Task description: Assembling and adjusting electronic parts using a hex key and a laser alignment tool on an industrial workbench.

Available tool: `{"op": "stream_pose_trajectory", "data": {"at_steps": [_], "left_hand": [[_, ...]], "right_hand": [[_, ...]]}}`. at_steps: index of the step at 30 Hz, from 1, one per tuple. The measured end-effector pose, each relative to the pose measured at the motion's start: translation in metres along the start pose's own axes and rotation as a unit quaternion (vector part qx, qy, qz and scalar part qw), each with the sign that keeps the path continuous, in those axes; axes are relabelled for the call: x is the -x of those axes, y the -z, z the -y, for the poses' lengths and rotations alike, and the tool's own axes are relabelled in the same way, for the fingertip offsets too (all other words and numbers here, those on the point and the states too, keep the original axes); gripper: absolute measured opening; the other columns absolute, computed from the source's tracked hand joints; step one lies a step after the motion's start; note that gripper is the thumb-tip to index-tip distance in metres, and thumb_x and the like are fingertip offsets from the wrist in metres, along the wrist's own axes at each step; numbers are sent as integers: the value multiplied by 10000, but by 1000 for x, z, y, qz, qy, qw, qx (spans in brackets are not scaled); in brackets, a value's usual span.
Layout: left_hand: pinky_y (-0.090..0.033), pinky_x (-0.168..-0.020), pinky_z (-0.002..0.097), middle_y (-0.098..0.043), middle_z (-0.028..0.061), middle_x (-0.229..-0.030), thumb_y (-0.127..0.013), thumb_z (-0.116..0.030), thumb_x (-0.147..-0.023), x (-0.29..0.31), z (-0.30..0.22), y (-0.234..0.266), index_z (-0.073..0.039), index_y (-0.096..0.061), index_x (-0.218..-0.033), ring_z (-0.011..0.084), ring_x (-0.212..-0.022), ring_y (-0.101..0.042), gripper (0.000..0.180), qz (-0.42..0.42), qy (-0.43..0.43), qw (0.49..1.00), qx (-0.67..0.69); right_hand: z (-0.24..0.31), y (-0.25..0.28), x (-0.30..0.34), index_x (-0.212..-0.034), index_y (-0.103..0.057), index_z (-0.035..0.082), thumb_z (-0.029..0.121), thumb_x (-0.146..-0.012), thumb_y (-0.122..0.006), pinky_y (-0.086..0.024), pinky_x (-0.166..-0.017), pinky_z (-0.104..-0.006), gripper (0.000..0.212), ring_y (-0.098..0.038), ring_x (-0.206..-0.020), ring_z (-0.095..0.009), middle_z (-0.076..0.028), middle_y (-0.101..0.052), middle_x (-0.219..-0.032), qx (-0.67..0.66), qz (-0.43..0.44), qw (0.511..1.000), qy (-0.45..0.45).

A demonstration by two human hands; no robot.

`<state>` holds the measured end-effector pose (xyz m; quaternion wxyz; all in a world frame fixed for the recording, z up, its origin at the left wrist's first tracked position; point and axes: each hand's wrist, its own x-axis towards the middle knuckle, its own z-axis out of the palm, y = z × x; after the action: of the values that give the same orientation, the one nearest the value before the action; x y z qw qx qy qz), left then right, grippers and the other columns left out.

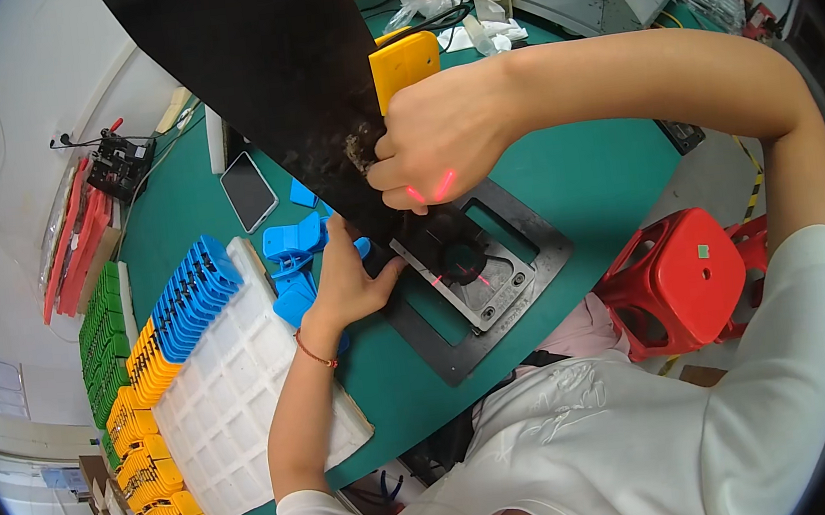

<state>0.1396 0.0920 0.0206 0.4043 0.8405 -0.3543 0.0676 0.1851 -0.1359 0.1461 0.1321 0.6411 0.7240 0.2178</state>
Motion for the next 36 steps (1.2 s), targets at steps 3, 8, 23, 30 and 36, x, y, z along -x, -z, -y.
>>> {"op": "stream_pose_trajectory", "data": {"at_steps": [3, 8, 23, 30, 36], "left_hand": [[-471, -780, 412, -541, 289, -1059, -744, -87, -663, 0, 1, -1, 79, -189, -1360, 446, -941, -553, 907, -1, 3, 1000, -6], [-470, -754, 409, -552, 276, -1004, -779, -137, -662, -2, 4, 2, 83, -208, -1351, 436, -880, -562, 922, -7, -37, 999, -15], [-483, -661, 362, -605, 181, -864, -830, -160, -609, -2, 3, 1, 16, -378, -1279, 345, -769, -601, 827, -30, -5, 999, 16], [-487, -653, 368, -607, 182, -855, -830, -156, -597, 0, 4, -2, 27, -407, -1235, 349, -772, -606, 787, -38, 25, 999, 21], [-487, -645, 374, -601, 193, -851, -829, -156, -593, 0, 6, -4, 55, -399, -1201, 356, -766, -608, 774, -39, 27, 999, 19]], "right_hand": [[1, -4, 2, -683, -494, 70, 222, -760, -612, -447, -430, -288, 207, -537, -553, -161, -22, -464, -672, -18, -13, 1000, -7], [5, -6, 1, -689, -497, 63, 213, -749, -618, -420, -379, -305, 202, -523, -477, -177, -31, -458, -656, -106, -17, 993, -43], [13, -9, -10, -679, -486, 37, 193, -689, -644, -374, -377, -366, 222, -531, -456, -254, -74, -499, -627, -185, 9, 975, -123], [20, -9, -12, -698, -511, 27, 182, -685, -646, -384, -394, -370, 206, -527, -453, -273, -91, -503, -616, -164, 22, 971, -172], [24, -8, -14, -721, -523, 28, 181, -671, -658, -393, -408, -376, 210, -535, -471, -283, -96, -524, -646, -177, 50, 959, -216]]}}
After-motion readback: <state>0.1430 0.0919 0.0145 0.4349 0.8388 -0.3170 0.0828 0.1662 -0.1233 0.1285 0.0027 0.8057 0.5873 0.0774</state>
